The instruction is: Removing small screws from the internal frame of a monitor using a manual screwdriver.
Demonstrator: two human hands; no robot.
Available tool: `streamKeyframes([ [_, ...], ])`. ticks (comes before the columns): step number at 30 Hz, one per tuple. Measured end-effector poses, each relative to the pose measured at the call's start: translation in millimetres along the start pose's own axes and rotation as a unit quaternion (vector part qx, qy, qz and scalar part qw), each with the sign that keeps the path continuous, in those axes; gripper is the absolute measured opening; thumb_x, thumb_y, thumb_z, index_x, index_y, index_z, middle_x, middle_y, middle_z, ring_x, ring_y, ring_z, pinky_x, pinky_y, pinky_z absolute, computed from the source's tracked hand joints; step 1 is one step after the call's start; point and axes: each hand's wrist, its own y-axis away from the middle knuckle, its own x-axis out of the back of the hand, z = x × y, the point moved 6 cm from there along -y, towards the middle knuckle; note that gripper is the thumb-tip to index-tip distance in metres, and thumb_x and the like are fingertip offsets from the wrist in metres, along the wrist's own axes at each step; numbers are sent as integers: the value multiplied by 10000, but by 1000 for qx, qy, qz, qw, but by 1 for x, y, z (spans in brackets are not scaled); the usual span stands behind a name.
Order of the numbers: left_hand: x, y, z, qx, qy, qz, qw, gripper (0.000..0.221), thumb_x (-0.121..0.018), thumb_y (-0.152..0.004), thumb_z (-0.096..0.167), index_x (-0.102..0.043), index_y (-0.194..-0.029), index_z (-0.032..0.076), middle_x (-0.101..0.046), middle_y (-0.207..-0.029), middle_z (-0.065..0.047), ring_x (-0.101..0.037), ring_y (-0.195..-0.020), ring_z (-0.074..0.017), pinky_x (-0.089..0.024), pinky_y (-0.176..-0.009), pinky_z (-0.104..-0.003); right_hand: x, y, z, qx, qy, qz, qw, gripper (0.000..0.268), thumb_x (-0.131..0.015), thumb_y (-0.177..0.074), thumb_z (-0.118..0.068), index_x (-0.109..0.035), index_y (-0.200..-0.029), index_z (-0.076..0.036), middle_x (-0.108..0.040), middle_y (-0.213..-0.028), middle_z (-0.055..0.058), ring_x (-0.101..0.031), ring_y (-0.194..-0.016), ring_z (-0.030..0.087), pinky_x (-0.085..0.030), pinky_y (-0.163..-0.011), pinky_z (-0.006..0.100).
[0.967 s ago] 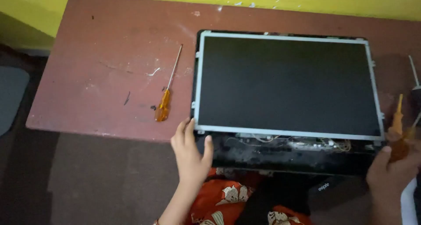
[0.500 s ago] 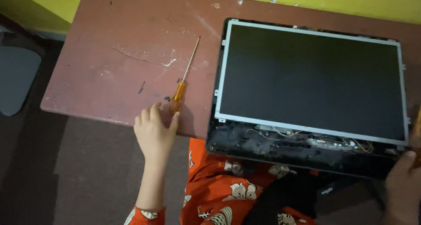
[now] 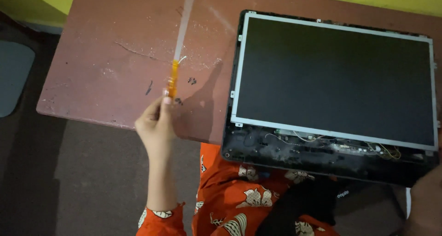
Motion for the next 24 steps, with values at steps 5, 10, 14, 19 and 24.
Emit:
streamKeyframes([
  [5, 34, -19, -40, 44, -37, 83, 995, 137, -715, -1021, 189, -751, -1012, 57, -653, -764, 14, -445, -587, -29, -317, -471, -149, -239, 205, -74, 445, -79, -661, 600, 357, -387, -1172, -378, -678, -1129, -175, -663, -1070, 52, -646, -965, 257, -503, -929, 416],
  [10, 39, -13, -72, -42, -217, 102, 970, 152, -768, -1012, 191, -740, -1019, 41, -687, -897, -88, -635, -824, -251, -517, -742, -400, -189, 227, -161, -97, -347, -779, 513, 1282, -791, -694, -885, -120, -1628, -319, -268, -1682, -63, -477, -1513, 138, -363, -1283, 314],
  [14, 32, -18, -64, -47, -265, 102, 958, 139, -799, -968, 162, -701, -958, 64, -692, -859, -54, -604, -768, -260, -462, -769, -418, -76, -5, -79, -19, -498, -444, 745, 974, -594, -882, -696, -221, -1598, -150, -349, -1631, 83, -496, -1473, 221, -402, -1231, 331],
  [19, 28, -17, -71, -53, -344, 113, 931, 215, -820, -944, 285, -700, -1006, 118, -671, -957, -75, -606, -916, -354, -459, -786, -480, 96, -178, -62, 110, -63, 285, 950, 437, -461, -1238, -267, -602, -1468, 77, -534, -1438, 324, -579, -1285, 487, -409, -1074, 539],
  [24, 29, -6, -48, -79, -324, 121, 935, 348, -798, -935, 243, -669, -1174, 26, -599, -1076, -161, -550, -990, -372, -456, -822, -495, 148, -238, -95, 197, -178, 409, 873, 349, -587, -1129, 144, -469, -1458, 134, -541, -1235, 329, -591, -1044, 422, -534, -978, 496],
])
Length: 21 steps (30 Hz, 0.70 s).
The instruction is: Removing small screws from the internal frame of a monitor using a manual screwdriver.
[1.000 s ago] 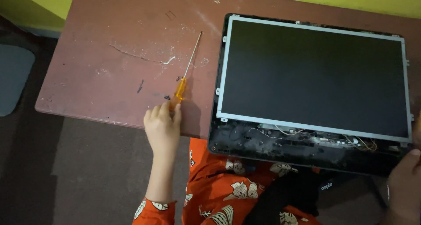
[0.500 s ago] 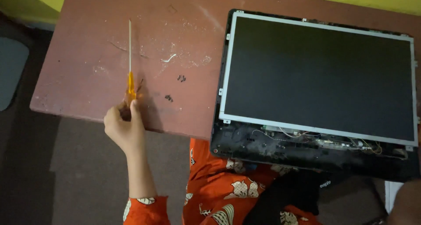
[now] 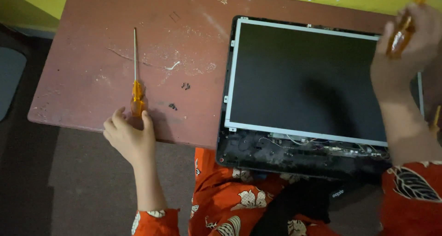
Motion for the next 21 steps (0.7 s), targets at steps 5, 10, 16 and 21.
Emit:
streamKeyframes([
  [5, 26, 38, 80, -87, 151, -4, 985, 114, -683, -982, 107, -599, -1022, 40, -620, -926, -98, -572, -863, -306, -412, -894, -450, -50, 4, 31, -55, -110, 115, 986, 390, -674, -939, 377, -561, -1238, 153, -512, -1136, 275, -525, -991, 402, -443, -929, 435],
  [10, -4, 81, 153, -39, 389, -404, 827, 647, -545, -1016, 316, -314, -1541, 15, -333, -1496, -225, -363, -1456, -383, -294, -1192, -493, -138, 31, 10, -142, 132, -144, 971, 176, -711, -1064, -214, -727, -899, -154, -707, -856, 23, -668, -774, 204, -495, -574, 328],
  [16, -8, 93, 157, -44, 396, -518, 757, 1083, -766, -891, 204, 27, -1608, 32, -69, -1719, -199, -133, -1583, -361, -192, -1246, -478, -129, 16, -55, 22, -35, -105, 994, 310, -653, -1164, -100, -489, -1404, 7, -648, -1121, 205, -665, -906, 307, -588, -737, 387],
  [21, -4, 100, 150, -48, 429, -532, 729, 1134, -781, -871, 119, 80, -1607, 58, -63, -1716, -221, -111, -1589, -364, -174, -1250, -480, -124, 5, -63, 17, -105, -116, 988, 378, -738, -1060, 109, -536, -1379, 100, -609, -1243, 283, -653, -1110, 409, -623, -931, 485],
])
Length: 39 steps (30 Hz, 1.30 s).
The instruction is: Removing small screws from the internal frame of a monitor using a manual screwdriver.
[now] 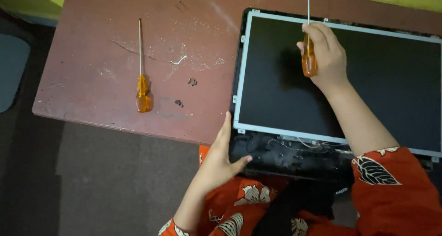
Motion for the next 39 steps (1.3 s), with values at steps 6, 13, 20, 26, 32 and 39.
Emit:
streamKeyframes([
  [6, -25, 36, -14, 15, 72, 35, 997, 900, -627, -934, 35, -33, -1610, 31, -143, -1704, -210, -128, -1590, -330, -118, -1267, -430, 8, -4, -35, -113, -253, 117, 954, 373, -508, -1155, -324, -569, -1281, 22, -664, -1136, 214, -693, -1043, 321, -577, -938, 388],
  [13, -71, 69, -40, -26, 20, 39, 999, 777, -488, -999, 78, 3, -1587, -53, -51, -1699, -277, -85, -1595, -398, -104, -1286, -451, -3, -37, -93, -225, -408, 119, 877, 406, -376, -1165, -364, -519, -1065, 3, -588, -880, 152, -659, -739, 251, -589, -698, 334],
  [20, -85, 77, -33, 41, 60, -86, 994, 845, -473, -1044, 108, 189, -1535, -80, 177, -1659, -330, 123, -1565, -467, -22, -1272, -521, -17, -39, -115, -234, -434, 71, 867, 351, -403, -1153, -311, -524, -1060, 5, -615, -864, 158, -661, -744, 230, -592, -741, 320],
  [26, -113, 87, -61, 53, 88, -109, 989, 868, -449, -1045, 153, 247, -1524, -46, 252, -1649, -316, 208, -1562, -429, 19, -1272, -467, -29, -39, -144, -221, -493, 6, 842, 325, -464, -1112, -315, -569, -1104, -8, -673, -922, 138, -722, -824, 217, -617, -781, 308],
  [32, -126, 95, -65, 105, 78, -194, 972, 989, -478, -1060, 226, 407, -1451, 22, 369, -1621, -302, 228, -1538, -518, -176, -1156, -687, -45, -31, -150, -219, -544, -18, 809, 253, -467, -1114, -241, -566, -1136, -9, -665, -985, 146, -733, -853, 216, -644, -806, 311],
  [39, -112, 91, -51, 153, 77, -205, 964, 989, -474, -1021, 347, 343, -1503, 65, 342, -1660, -220, 208, -1577, -430, -154, -1130, -758, -44, -32, -149, -221, -540, -24, 812, 252, -455, -1116, -225, -555, -1140, 6, -679, -978, 173, -743, -881, 244, -647, -833, 336],
])
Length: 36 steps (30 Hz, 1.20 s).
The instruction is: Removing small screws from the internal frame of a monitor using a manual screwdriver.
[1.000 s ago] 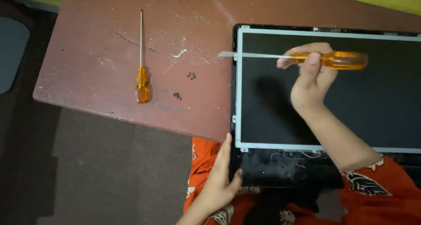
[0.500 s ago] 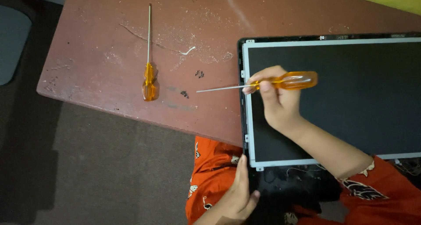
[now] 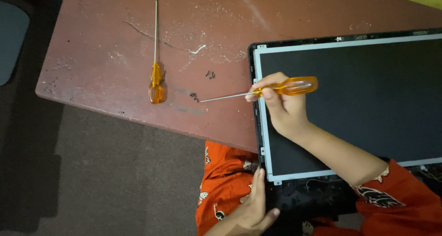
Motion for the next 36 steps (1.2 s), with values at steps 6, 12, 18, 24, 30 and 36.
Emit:
streamKeyframes([
  [6, 41, 9, 34, -179, -21, 208, 961, 841, -382, -1054, 460, 0, -1564, -90, -76, -1668, -327, -123, -1558, -460, -160, -1254, -537, 37, 3, -25, 44, 79, 80, 993, 382, -402, -1144, -365, -539, -1062, -18, -642, -867, 138, -694, -756, 231, -592, -732, 314],
  [12, 69, -6, 68, -121, -24, 229, 966, 560, -330, -1058, 395, -357, -1485, 33, -645, -1266, -173, -683, -1024, -362, -554, -812, -452, 97, 23, -23, 40, 52, 197, 978, 447, -445, -1138, -502, -518, -1039, -73, -598, -787, 133, -633, -643, 235, -553, -629, 306],
  [18, 29, -18, 18, -13, -83, 154, 985, 410, -367, -1089, 390, -314, -1192, -3, -600, -715, -175, -610, -590, -422, -417, -496, -526, 131, 36, -16, -11, 9, 298, 955, 509, -555, -1042, -632, -565, -1001, -124, -580, -769, 63, -640, -651, 200, -570, -612, 295],
  [24, 50, -12, 14, -1, -139, 250, 958, 477, -292, -1042, 531, -481, -1132, 103, -646, -761, -70, -645, -684, -321, -461, -600, -481, 138, 38, -22, -22, -19, 337, 941, 528, -600, -974, -669, -600, -954, -141, -537, -707, 21, -598, -592, 186, -525, -546, 294],
  [30, 132, 14, 94, -199, -84, 495, 842, 171, -607, -1012, 228, -665, -1103, 94, -672, -978, -24, -616, -802, -131, -505, -703, -279, 128, 46, -43, -52, -35, 324, 944, 531, -592, -954, -703, -597, -933, -172, -534, -648, 31, -564, -559, 156, -511, -552, 272],
  [36, 137, 5, 120, -288, -75, 532, 793, 206, -740, -949, 183, -721, -1129, 85, -748, -1077, -56, -688, -848, -126, -587, -758, -246, 129, 56, -53, -45, -14, 320, 946, 533, -518, -1007, -672, -580, -924, -149, -515, -607, 58, -550, -526, 179, -481, -524, 266],
])
